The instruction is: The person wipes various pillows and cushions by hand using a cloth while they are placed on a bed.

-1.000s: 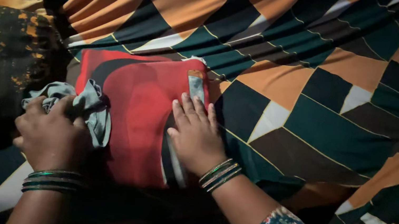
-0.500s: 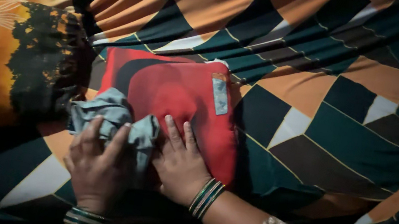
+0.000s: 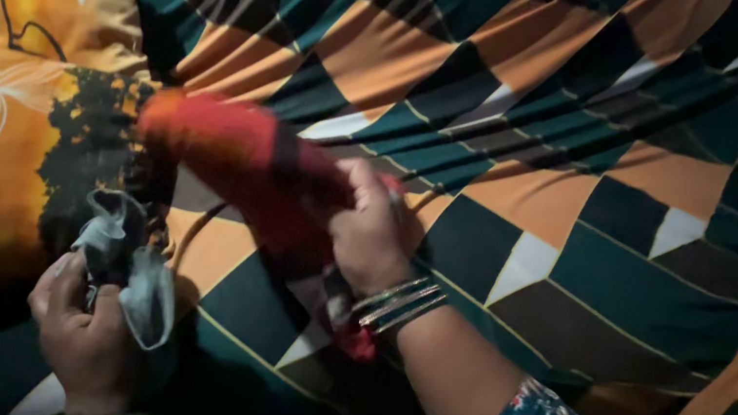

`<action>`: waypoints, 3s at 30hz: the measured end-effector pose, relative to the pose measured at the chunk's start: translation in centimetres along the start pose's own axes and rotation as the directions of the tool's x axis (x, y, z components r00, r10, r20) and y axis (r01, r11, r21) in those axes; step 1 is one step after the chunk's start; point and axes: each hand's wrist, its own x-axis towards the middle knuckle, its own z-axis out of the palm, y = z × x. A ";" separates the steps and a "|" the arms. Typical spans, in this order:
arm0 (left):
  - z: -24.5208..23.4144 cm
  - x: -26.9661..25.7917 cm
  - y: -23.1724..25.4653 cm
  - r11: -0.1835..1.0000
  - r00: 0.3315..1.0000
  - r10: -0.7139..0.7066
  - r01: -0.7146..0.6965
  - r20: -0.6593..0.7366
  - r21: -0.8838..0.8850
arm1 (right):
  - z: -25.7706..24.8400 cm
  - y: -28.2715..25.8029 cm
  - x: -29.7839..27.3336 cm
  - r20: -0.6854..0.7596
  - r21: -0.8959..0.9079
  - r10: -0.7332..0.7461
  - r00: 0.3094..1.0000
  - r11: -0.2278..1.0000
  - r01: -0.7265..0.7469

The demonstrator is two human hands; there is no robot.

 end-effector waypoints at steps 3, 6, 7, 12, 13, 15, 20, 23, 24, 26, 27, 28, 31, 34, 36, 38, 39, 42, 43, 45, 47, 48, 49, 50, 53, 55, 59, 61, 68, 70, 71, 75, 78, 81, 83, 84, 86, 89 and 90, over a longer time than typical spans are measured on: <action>1.0 0.8 4.4 0.981 1.000 0.002 0.000 0.008 -0.193 | -1.0 -0.4 2.1 -0.074 0.502 0.097 0.993 0.864 -0.047; 1.9 1.8 7.0 0.964 0.992 0.124 -0.124 -0.017 -0.235 | -3.7 2.5 3.8 -0.070 0.635 0.279 0.958 0.753 -0.173; 2.1 2.0 7.5 0.963 0.986 0.166 -0.166 -0.016 -0.214 | -4.8 4.1 4.0 -0.051 0.648 0.355 0.933 0.723 -0.240; 3.7 2.3 8.5 0.971 0.975 0.223 -0.224 -0.018 -0.081 | -9.4 12.7 1.9 -0.077 0.475 0.544 0.835 0.757 -0.449; 4.0 2.2 8.4 0.972 0.976 0.218 -0.218 -0.007 -0.087 | -10.4 14.0 1.3 -0.124 0.355 0.537 0.834 0.809 -0.468; 4.3 2.2 8.2 0.969 0.970 0.242 -0.241 0.007 -0.055 | -12.7 15.5 0.2 -0.224 0.282 0.597 0.770 0.797 -0.535; 4.9 2.1 10.1 0.961 0.958 0.275 -0.272 0.080 -0.039 | -14.4 12.8 -1.5 -0.467 -0.263 0.146 0.872 0.919 -0.294; 6.8 0.9 13.1 0.890 0.944 0.272 -0.172 0.188 -0.422 | -11.4 8.8 -2.6 -0.208 -0.695 -0.196 0.958 0.719 -0.004; 7.9 0.1 14.3 0.751 0.933 0.238 -0.001 0.269 -0.661 | -10.0 7.8 -2.9 0.000 -0.802 -0.258 0.966 0.577 0.154; 8.3 -1.9 16.0 0.926 0.889 0.345 -0.271 0.301 -0.262 | -7.1 6.8 -3.8 0.240 -0.908 -0.031 0.970 0.346 0.236; 8.8 -2.9 16.7 0.934 0.860 0.345 -0.353 0.377 -0.050 | -5.9 6.6 -4.1 0.229 -0.946 0.061 0.972 0.249 0.207; 9.2 -3.8 17.3 0.888 0.831 0.325 -0.433 0.451 0.158 | -5.0 6.6 -4.6 0.207 -0.972 0.150 0.967 0.147 0.185; 8.7 -4.0 16.5 0.819 0.739 0.268 -0.512 0.619 0.258 | -4.1 6.9 -6.0 0.222 -0.975 0.044 0.974 -0.007 0.222; 8.1 -2.5 13.5 0.770 0.734 0.304 -0.565 0.607 0.298 | -4.6 6.2 -6.6 0.219 -0.967 -0.047 0.975 0.121 0.223; 7.2 -1.8 10.9 0.727 0.783 0.321 -0.564 0.532 0.391 | -4.6 5.1 -7.1 0.193 -0.957 -0.002 0.981 0.220 0.189; 6.3 -0.2 8.4 0.735 0.867 0.273 -0.468 0.417 0.491 | -4.0 4.4 -6.5 0.162 -0.956 0.055 0.985 0.258 0.143; 5.7 0.6 7.0 0.748 0.912 0.211 -0.383 0.353 0.542 | -3.8 4.1 -6.4 0.159 -0.954 0.059 0.985 0.265 0.138; 3.9 3.1 3.7 0.762 0.971 -0.072 -0.095 0.229 0.641 | -3.7 3.6 -6.6 0.159 -0.948 0.053 0.986 0.287 0.137; 3.5 3.9 3.0 0.746 0.970 -0.135 -0.037 0.205 0.664 | -3.8 3.6 -6.6 0.165 -0.944 0.038 0.986 0.295 0.147; 3.0 3.9 3.0 0.752 0.975 -0.144 -0.005 0.171 0.659 | -4.0 3.8 -6.7 0.171 -0.935 0.018 0.985 0.318 0.157; 2.5 3.0 4.4 0.794 0.988 -0.040 -0.061 0.151 0.604 | -4.5 4.2 -7.0 0.170 -0.925 0.010 0.985 0.347 0.156; 2.5 2.6 5.6 0.816 0.983 0.031 -0.128 0.179 0.564 | -4.7 4.6 -7.3 0.170 -0.929 -0.004 0.985 0.334 0.162; 2.9 1.9 6.9 0.831 0.974 0.100 -0.195 0.205 0.521 | -4.9 4.9 -7.6 0.169 -0.933 -0.014 0.985 0.320 0.165; 3.5 0.9 8.3 0.841 0.959 0.170 -0.262 0.228 0.474 | -5.1 5.4 -7.7 0.169 -0.937 -0.025 0.985 0.305 0.168; 6.1 -4.3 12.3 0.747 0.809 0.451 -0.573 0.378 0.336 | -5.4 6.9 -6.9 0.207 -0.964 -0.063 0.976 0.155 0.215; 7.0 -7.0 13.7 0.718 0.772 0.451 -0.612 0.448 0.332 | -5.7 7.1 -7.5 0.277 -0.961 -0.082 0.957 0.003 0.278; 7.2 -6.7 11.5 0.698 0.763 0.467 -0.629 0.447 0.343 | -5.9 6.0 -7.6 0.217 -0.926 -0.077 0.973 0.300 0.230; 6.1 -5.0 9.0 0.705 0.794 0.477 -0.602 0.377 0.374 | -5.4 5.4 -7.4 0.175 -0.935 -0.025 0.984 0.310 0.174; 2.8 1.9 -1.0 0.759 0.971 0.141 -0.231 0.194 0.609 | -4.6 3.8 -7.2 0.157 -0.921 0.003 0.988 0.362 0.145; 3.0 2.4 -2.1 0.703 0.986 0.007 -0.122 0.164 0.700 | -4.4 3.7 -7.3 0.163 -0.920 -0.028 0.986 0.357 0.162; 3.1 2.8 -1.8 0.679 0.986 -0.009 -0.115 0.165 0.725 | -4.4 3.6 -7.2 0.168 -0.919 -0.049 0.984 0.353 0.175; 2.3 3.8 5.1 0.710 0.977 0.090 -0.198 0.192 0.676 | -4.0 2.5 -6.1 0.129 -0.920 0.076 0.989 0.381 0.090; 4.4 5.2 11.8 0.818 0.938 0.052 -0.237 0.344 0.523 | -4.1 2.7 -4.3 0.107 -0.925 0.120 0.987 0.376 0.054; 8.5 4.0 16.1 0.748 0.831 0.364 -0.530 0.421 0.400 | -4.8 4.2 -2.5 0.191 -0.936 -0.009 0.982 0.300 0.184; 11.2 2.8 17.3 0.668 0.746 0.442 -0.644 0.499 0.373 | -5.3 5.2 -1.9 0.276 -0.942 -0.093 0.957 0.173 0.288; 12.1 2.2 17.4 0.610 0.702 0.436 -0.691 0.564 0.388 | -5.4 5.6 -1.8 0.250 -0.953 -0.042 0.967 0.169 0.253; 12.8 1.2 16.8 0.668 0.730 0.357 -0.636 0.583 0.388 | -5.5 6.0 -2.0 0.192 -0.971 0.070 0.979 0.161 0.179; 13.5 1.8 15.3 0.655 0.767 0.296 -0.597 0.569 0.464 | -5.2 5.9 -2.4 0.197 -0.972 0.029 0.980 0.139 0.191; 13.3 2.3 14.7 0.635 0.781 0.283 -0.588 0.557 0.501 | -5.1 5.8 -2.4 0.178 -0.970 0.038 0.983 0.174 0.169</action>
